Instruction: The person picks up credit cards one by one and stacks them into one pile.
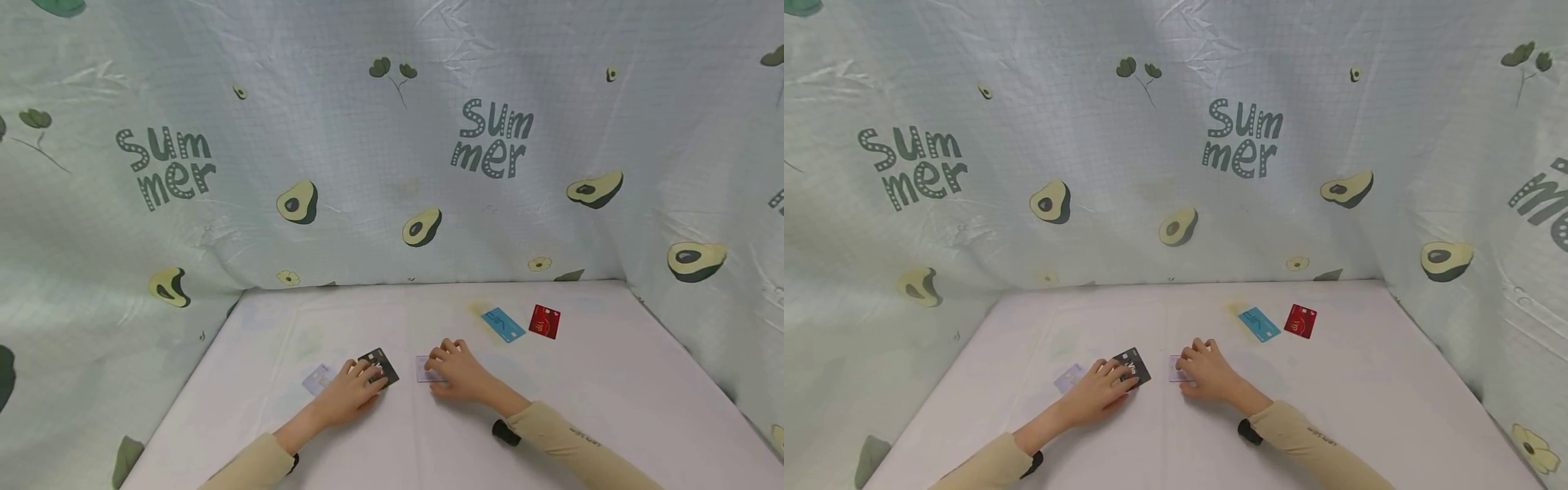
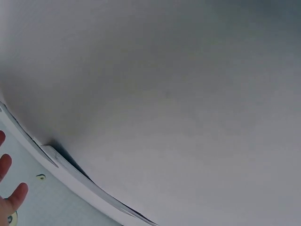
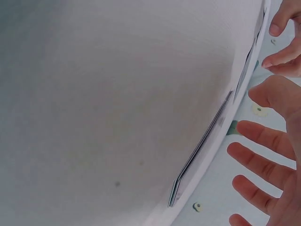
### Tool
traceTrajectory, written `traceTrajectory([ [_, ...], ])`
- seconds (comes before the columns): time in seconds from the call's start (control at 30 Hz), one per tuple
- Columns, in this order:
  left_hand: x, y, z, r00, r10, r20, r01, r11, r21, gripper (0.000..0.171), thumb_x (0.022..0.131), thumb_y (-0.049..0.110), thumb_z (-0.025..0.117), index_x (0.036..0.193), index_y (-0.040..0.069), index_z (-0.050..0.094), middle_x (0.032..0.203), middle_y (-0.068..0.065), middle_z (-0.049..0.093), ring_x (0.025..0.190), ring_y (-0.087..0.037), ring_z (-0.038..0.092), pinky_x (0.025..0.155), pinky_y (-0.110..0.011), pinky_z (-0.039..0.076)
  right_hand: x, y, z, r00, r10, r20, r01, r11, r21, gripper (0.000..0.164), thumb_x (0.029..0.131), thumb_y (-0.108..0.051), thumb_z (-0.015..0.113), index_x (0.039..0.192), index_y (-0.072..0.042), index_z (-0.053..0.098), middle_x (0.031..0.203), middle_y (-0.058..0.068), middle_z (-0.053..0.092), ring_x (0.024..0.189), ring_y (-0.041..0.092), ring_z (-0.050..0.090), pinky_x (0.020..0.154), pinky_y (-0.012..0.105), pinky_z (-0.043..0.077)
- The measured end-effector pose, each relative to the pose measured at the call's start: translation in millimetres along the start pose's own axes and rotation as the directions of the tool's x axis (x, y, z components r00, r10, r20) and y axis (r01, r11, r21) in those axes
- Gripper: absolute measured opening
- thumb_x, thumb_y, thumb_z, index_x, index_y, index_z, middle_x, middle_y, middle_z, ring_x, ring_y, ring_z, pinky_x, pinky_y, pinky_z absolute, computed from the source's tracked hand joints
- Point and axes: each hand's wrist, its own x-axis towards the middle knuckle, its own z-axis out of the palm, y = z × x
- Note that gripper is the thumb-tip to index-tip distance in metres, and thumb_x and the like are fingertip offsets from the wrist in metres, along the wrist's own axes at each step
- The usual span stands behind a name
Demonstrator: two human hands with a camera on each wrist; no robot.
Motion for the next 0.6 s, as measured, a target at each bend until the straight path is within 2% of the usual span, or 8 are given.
traceTrajectory([
  [0.2, -10.6, -11.1, 4.2, 0.999, -0.051, 0.017, 0.051, 0.998, 0.035, 0.037, 0.079, 0.034, 0.063, 0.111, 0.015, 0.057, 0.101, 0.001, 0.055, 0.091, -0.017, 0.046, 0.076, -0.036, 0.037, 7.1, -5.9, 1.9, 1.0, -0.009, 0.006, 0.009, 1.0, 0.005, 0.028, 0.075, -0.039, 0.064, 0.096, -0.022, 0.058, 0.095, -0.007, 0.054, 0.086, 0.013, 0.036, 0.078, 0.039, 0.032],
  [0.5, -21.7, -29.8, 10.5, 0.987, -0.128, 0.096, 0.13, 0.992, -0.008, 0.038, 0.084, 0.033, 0.057, 0.117, 0.013, 0.056, 0.107, -0.001, 0.056, 0.094, -0.018, 0.046, 0.078, -0.037, 0.036, 21.1, -21.3, 3.3, 1.0, 0.013, -0.007, -0.013, 0.999, -0.044, 0.031, 0.075, -0.041, 0.064, 0.098, -0.021, 0.059, 0.093, -0.007, 0.053, 0.086, 0.013, 0.037, 0.077, 0.039, 0.032],
  [0.6, -22.3, -34.9, 11.9, 0.982, -0.144, 0.119, 0.147, 0.989, -0.02, 0.039, 0.086, 0.033, 0.055, 0.119, 0.012, 0.055, 0.11, -0.001, 0.055, 0.096, -0.018, 0.045, 0.079, -0.037, 0.035, 24.9, -26.3, 3.1, 0.999, 0.035, 0.015, -0.034, 0.998, -0.048, 0.033, 0.076, -0.041, 0.063, 0.101, -0.021, 0.059, 0.094, -0.006, 0.053, 0.087, 0.014, 0.037, 0.078, 0.039, 0.032],
])
